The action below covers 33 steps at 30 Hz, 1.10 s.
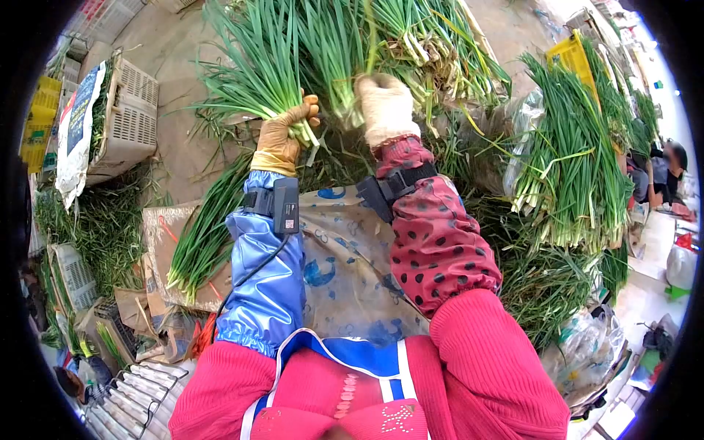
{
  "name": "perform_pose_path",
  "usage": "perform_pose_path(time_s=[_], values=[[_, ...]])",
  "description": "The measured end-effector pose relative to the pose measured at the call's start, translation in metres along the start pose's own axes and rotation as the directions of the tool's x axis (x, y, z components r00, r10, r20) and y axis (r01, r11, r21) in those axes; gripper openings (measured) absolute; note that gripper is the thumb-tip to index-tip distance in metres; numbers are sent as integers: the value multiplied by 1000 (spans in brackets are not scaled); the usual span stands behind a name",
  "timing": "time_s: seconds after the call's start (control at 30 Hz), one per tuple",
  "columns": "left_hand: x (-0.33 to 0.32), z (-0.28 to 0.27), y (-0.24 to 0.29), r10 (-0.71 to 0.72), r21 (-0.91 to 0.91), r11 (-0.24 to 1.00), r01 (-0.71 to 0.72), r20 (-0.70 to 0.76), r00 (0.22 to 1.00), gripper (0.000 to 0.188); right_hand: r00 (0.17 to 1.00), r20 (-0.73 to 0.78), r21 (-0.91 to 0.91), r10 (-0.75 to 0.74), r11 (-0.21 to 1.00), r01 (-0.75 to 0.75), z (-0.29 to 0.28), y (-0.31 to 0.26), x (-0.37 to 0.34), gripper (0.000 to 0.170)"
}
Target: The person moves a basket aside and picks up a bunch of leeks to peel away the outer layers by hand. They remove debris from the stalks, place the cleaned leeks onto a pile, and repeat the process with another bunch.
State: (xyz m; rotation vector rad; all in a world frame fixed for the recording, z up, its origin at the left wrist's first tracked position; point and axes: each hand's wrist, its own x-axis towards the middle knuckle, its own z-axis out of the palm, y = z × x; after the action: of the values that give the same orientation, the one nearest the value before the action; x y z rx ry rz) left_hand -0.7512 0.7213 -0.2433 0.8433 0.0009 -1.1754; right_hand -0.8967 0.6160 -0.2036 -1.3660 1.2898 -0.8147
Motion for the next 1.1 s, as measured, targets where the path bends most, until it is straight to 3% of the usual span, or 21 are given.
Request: perform_pose_path(time_s=[0.03, 0.07, 0.13, 0.3, 0.4, 0.5, 0.53, 0.63, 0.67, 0.7, 0.77, 0.83, 0.9, 0.97, 1.03, 1.1], values=[[-2, 2, 1, 22, -54, 998, -20, 35, 999, 37, 999, -28, 119, 44, 992, -40, -2, -4, -4, 25], [-3, 2, 2, 47, -111, 993, -36, 96, 994, 38, 996, -90, 243, -2, 970, 24, -2, -8, -8, 20], [-2, 1, 2, 60, -185, 982, -28, 173, 983, 41, 998, -53, 277, 23, 961, -7, -11, -13, -18, 17], [3, 1, -7, -72, 3, 997, 72, 22, 997, 33, 999, 18, 274, 49, 960, -52, -17, -17, -35, 18], [14, -4, -22, -79, 134, 987, 85, -50, 996, 25, 981, 123, 368, 151, 911, -187, -21, -19, -40, 22], [4, 10, -28, -27, 203, 979, 35, -41, 999, 15, 965, 220, 359, 142, 908, -215, -20, -36, -55, 22], [7, 8, -32, -37, 304, 951, 60, -82, 996, 14, 959, 228, 257, 167, 940, -225, -20, -31, -51, 21], [15, 9, -27, 2, 455, 884, 107, -232, 973, 11, 974, 127, 371, 190, 901, -224, -24, -30, -52, 22], [11, 13, -24, 21, 480, 868, 125, -289, 957, 10, 979, -14, 431, 204, 884, -178, -20, -23, -48, 21], [4, 16, -23, 3, 381, 914, 139, -349, 937, 11, 960, -89, 418, 267, 884, -207, -22, -21, -48, 19], [0, 12, -18, 141, 440, 897, 42, -373, 917, 12, 963, -53, 312, 265, 921, -236, -28, -11, -49, 22], [5, 3, -16, 133, 396, 917, 53, -428, 894, 15, 980, -136, 179, 148, 976, -123, -19, -5, -55, 26], [3, 3, -16, 298, 435, 897, -83, -454, 840, 15, 999, -32, -137, -2, 991, -2, -19, -4, -59, 33], [0, 5, -10, 372, 485, 869, -98, -511, 775, 16, 999, 29, -294, 18, 956, -9, -12, -13, -64, 39], [-5, 8, -6, 333, 403, 906, -134, -481, 811, 18, 998, 61, -474, -19, 879, 46, -7, -20, -65, 43], [-17, 19, -6, 265, 383, 914, -135, -311, 913, 19, 993, 43, -592, -106, 798, 111, 0, -10, -58, 45]])
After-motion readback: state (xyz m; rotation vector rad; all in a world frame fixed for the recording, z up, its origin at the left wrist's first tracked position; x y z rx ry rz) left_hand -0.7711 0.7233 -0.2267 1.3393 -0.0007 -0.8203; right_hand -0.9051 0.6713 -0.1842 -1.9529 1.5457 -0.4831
